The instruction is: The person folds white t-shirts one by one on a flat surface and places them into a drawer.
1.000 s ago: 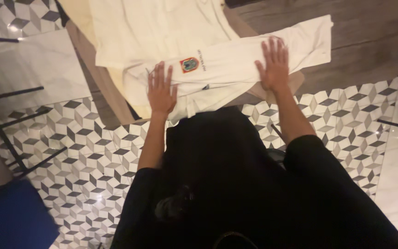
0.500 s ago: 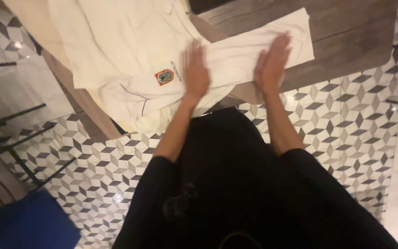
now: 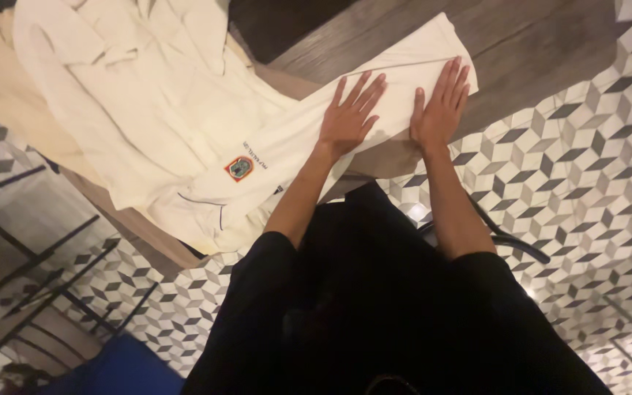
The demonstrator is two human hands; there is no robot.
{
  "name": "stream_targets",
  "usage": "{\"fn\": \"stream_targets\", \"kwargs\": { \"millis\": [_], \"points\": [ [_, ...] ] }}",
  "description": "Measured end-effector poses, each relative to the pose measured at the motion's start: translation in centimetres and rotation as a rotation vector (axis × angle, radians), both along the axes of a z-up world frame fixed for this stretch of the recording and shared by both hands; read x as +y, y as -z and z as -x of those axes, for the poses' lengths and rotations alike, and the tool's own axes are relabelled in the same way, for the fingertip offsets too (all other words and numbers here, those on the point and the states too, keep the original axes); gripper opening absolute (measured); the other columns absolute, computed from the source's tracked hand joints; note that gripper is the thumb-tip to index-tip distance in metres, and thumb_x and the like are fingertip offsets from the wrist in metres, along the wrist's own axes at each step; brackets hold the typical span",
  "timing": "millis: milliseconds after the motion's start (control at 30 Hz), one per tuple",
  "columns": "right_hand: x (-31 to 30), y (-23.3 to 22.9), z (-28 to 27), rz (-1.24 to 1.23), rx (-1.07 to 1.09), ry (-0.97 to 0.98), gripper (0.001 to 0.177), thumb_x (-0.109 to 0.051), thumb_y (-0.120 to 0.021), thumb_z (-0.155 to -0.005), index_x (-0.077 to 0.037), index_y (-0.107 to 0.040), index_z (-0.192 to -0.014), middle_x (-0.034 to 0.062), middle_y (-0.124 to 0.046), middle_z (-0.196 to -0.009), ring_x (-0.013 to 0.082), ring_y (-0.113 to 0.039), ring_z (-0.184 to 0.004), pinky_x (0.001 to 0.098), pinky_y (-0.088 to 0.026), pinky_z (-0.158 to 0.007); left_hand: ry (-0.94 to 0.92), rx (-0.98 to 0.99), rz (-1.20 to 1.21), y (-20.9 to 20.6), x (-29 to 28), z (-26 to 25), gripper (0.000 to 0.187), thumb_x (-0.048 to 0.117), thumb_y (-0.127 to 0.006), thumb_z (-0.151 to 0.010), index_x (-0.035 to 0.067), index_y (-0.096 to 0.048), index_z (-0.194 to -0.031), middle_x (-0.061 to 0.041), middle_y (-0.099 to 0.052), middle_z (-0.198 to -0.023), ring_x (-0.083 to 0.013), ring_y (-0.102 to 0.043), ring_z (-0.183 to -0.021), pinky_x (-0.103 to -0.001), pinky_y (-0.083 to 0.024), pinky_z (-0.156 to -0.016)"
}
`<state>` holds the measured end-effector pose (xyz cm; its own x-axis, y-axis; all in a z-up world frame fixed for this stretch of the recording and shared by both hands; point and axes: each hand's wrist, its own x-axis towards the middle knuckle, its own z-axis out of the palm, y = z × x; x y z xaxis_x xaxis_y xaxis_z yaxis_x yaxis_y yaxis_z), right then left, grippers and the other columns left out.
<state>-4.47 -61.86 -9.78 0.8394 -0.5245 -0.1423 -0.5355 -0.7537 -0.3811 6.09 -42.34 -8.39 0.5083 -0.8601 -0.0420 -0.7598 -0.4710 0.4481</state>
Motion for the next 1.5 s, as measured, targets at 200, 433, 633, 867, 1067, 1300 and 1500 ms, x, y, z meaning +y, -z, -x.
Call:
{"fn": "stream_targets", "kwargs": {
  "millis": [200, 433, 633, 867, 1067, 1300, 1500],
  "points": [
    [0.8, 1.2, -0.2, 0.033, -0.073, 0.078, 0.059, -0.029, -0.032, -0.118, 0.002, -0.020, -0.166, 0.0179, -0.015, -0.176, 0.0332, -0.008, -0.166, 0.0497, -0.008, -0.136, 0.200, -0.020, -0.086, 1.4, -7.5, -1.1, 0.065, 0.027, -0.053, -0.106, 0.005, -0.032, -0.163, -0.007, -0.025, -0.172, -0.0244, -0.017, -0.160, -0.049, -0.011, -0.130],
    [0.4, 0.6, -1.1, -0.037, -0.015, 0.126, 0.060, -0.029, -0.025, -0.114, 0.003, -0.022, -0.164, 0.0183, -0.018, -0.173, 0.0333, -0.010, -0.163, 0.0495, -0.006, -0.133, 0.414, -0.017, 0.081, 4.2, -13.7, -6.6, 0.062, 0.021, -0.055, -0.105, 0.014, -0.038, -0.164, -0.001, -0.028, -0.172, -0.0214, -0.017, -0.160, -0.049, -0.008, -0.132],
    [0.4, 0.1, -1.1, 0.012, 0.039, 0.096, 0.058, -0.026, -0.023, -0.117, 0.003, -0.014, -0.166, 0.0177, -0.013, -0.176, 0.0331, -0.008, -0.164, 0.0488, -0.005, -0.135, 0.339, 0.041, 0.079, 5.1, -15.7, -8.5, 0.061, 0.026, -0.056, -0.105, 0.013, -0.039, -0.163, -0.001, -0.028, -0.170, -0.0216, -0.017, -0.157, -0.053, -0.006, -0.128],
    [0.6, -1.2, -1.4, -0.054, -0.040, 0.109, 0.059, -0.025, -0.028, -0.114, 0.004, -0.019, -0.165, 0.0184, -0.015, -0.175, 0.0339, -0.009, -0.164, 0.0494, -0.005, -0.134, -0.256, -0.145, -0.075, 3.4, -11.9, -5.7, 0.070, 0.031, -0.058, -0.109, 0.011, -0.025, -0.168, -0.004, -0.019, -0.176, -0.0244, -0.013, -0.164, -0.053, -0.008, -0.135],
    [1.1, -1.5, -1.4, -0.032, -0.032, 0.099, 0.060, -0.024, -0.028, -0.113, 0.001, -0.018, -0.166, 0.0155, -0.013, -0.176, 0.0321, -0.007, -0.165, 0.0481, -0.004, -0.134, -0.386, -0.049, -0.038, -0.2, -0.7, 1.8, 0.065, 0.042, -0.056, -0.104, 0.027, -0.032, -0.162, -0.005, -0.021, -0.171, -0.0299, -0.016, -0.159, -0.056, -0.013, -0.129],
    [1.6, -2.0, -1.0, 0.014, 0.038, 0.064, 0.062, -0.025, -0.026, -0.113, 0.003, -0.014, -0.167, 0.0170, -0.009, -0.176, 0.0328, -0.004, -0.163, 0.0496, -0.003, -0.132, -0.573, -0.157, -0.161, -1.6, 14.8, 5.4, 0.060, 0.037, -0.051, -0.109, 0.024, -0.035, -0.165, -0.007, -0.025, -0.173, -0.0313, -0.022, -0.161, -0.049, -0.023, -0.131],
    [1.9, -1.5, 0.0, 0.033, -0.056, 0.039, 0.060, -0.025, -0.027, -0.115, 0.003, -0.016, -0.167, 0.0168, -0.012, -0.176, 0.0318, -0.005, -0.165, 0.0489, -0.005, -0.134, -0.752, -0.279, -0.185, -2.1, 24.5, 8.6, 0.058, 0.041, -0.054, -0.105, 0.026, -0.037, -0.159, -0.005, -0.028, -0.169, -0.0334, -0.021, -0.157, -0.048, -0.019, -0.129]
  ]
}}
